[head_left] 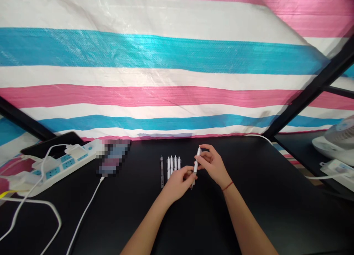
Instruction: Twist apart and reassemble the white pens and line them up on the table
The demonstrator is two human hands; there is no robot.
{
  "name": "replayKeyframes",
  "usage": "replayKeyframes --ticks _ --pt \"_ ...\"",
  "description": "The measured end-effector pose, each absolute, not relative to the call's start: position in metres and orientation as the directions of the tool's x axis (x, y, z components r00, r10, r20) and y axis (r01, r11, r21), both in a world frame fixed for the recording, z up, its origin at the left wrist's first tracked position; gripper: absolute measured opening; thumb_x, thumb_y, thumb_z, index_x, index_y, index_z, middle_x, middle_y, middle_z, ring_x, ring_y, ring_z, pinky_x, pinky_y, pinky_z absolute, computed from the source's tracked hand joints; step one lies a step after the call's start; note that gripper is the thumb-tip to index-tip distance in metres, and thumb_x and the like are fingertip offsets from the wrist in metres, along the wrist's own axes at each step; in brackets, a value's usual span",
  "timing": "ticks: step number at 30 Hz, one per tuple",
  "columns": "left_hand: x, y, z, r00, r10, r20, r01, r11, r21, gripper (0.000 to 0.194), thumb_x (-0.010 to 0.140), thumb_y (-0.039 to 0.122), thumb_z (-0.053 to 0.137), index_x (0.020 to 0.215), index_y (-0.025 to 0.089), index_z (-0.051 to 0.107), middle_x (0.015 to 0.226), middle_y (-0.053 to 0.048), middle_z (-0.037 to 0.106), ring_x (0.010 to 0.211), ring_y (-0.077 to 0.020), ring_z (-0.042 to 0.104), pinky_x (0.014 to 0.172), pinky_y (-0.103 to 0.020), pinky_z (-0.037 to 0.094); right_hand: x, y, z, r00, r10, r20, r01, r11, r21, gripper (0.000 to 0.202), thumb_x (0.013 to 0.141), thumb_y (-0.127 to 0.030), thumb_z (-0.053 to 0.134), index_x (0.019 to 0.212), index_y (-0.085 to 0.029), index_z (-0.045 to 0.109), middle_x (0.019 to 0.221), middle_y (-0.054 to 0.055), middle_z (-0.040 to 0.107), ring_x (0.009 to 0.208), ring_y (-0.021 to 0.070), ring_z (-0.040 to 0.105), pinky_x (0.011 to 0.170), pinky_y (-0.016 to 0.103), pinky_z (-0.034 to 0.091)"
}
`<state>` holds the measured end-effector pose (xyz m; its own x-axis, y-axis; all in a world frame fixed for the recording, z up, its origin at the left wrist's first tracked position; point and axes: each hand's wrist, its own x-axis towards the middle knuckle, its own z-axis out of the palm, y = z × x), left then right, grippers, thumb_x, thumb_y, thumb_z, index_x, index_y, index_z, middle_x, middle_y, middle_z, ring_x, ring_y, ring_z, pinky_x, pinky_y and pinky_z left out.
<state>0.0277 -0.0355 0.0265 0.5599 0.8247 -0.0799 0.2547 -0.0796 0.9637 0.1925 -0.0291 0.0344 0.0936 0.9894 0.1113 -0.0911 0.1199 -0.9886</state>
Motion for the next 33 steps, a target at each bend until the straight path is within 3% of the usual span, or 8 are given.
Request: replayKeyframes --ticks 10,33 --pt "0.0287 -0.0369 0.0303 0.555 0.827 -0.092 0.239 -0.052 0.970 0.024 0.082 0.035 0.051 0.095 0.017 0.061 0.073 0.000 0.060 0.065 -0.0128 0.057 0.061 -0.025 0.050 0.1928 -0.0288 0.0333 0.074 0.990 0.119 -0.080 0.125 -0.989 0.039 0.070 -0.033 0.068 0.103 -0.023 0.049 0.069 -0.004 0.057 0.064 0.0164 0.063 0.051 0.027 0.055" --pt "0.0294 -0.0378 0.0283 0.544 0.836 -0.071 0.238 -0.072 0.969 0.023 0.082 0.035 0.050 0.094 0.018 0.058 0.077 -0.001 0.060 0.064 -0.0122 0.056 0.062 -0.025 0.048 0.1912 -0.0321 0.0392 0.046 0.990 0.133 -0.080 0.136 -0.987 0.041 0.073 -0.035 0.066 0.106 -0.022 0.047 0.073 -0.001 0.059 0.070 0.0198 0.066 0.054 0.029 0.056"
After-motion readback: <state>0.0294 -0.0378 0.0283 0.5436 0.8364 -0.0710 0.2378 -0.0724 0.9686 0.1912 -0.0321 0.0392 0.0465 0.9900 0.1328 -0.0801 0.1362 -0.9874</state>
